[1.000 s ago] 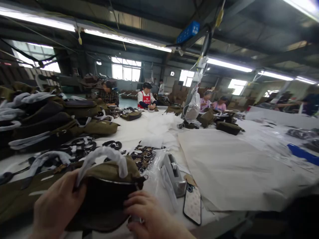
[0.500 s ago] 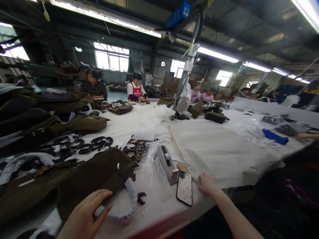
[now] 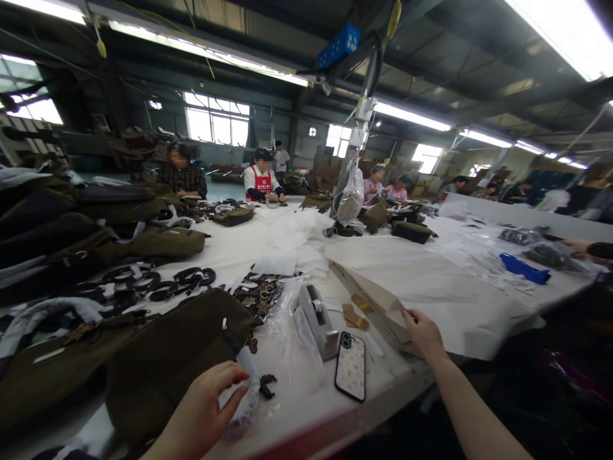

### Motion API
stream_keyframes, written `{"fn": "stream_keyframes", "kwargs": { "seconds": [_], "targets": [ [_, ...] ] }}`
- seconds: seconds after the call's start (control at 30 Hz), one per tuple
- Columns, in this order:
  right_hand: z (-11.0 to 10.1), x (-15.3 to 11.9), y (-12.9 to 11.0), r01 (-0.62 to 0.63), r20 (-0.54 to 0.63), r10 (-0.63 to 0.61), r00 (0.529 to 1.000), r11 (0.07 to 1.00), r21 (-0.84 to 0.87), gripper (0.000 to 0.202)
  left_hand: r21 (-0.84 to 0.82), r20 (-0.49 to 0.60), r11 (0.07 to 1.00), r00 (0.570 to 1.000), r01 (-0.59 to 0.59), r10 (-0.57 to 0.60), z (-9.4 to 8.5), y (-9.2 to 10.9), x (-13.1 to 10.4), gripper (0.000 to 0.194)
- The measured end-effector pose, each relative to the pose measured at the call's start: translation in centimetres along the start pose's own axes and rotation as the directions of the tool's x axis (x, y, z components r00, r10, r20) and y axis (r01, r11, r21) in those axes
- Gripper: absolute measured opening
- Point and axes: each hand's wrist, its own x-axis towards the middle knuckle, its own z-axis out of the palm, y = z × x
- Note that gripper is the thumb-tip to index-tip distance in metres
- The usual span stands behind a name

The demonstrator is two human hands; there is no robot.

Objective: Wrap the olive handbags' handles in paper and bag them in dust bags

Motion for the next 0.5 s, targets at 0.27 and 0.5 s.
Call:
{"fn": "stream_keyframes", "kwargs": {
  "seconds": [0.27, 0.5],
  "targets": [
    [-1.8, -3.6, -4.9, 0.165, -0.102, -0.136, 0.986, 0.909, 0.383, 0.045, -0.109, 0.020, 0.992, 0.998, 0.061, -0.059, 0.8, 2.5, 1.5, 0.025],
    [-2.4, -18.0, -14.9, 0.495, 0.056, -0.596, 0.801, 0.714, 0.495, 0.024, -0.365, 0.126, 0.918, 0.985, 0.156, -0.118, 0.9, 6.8, 4.7, 0.058]
  ]
}}
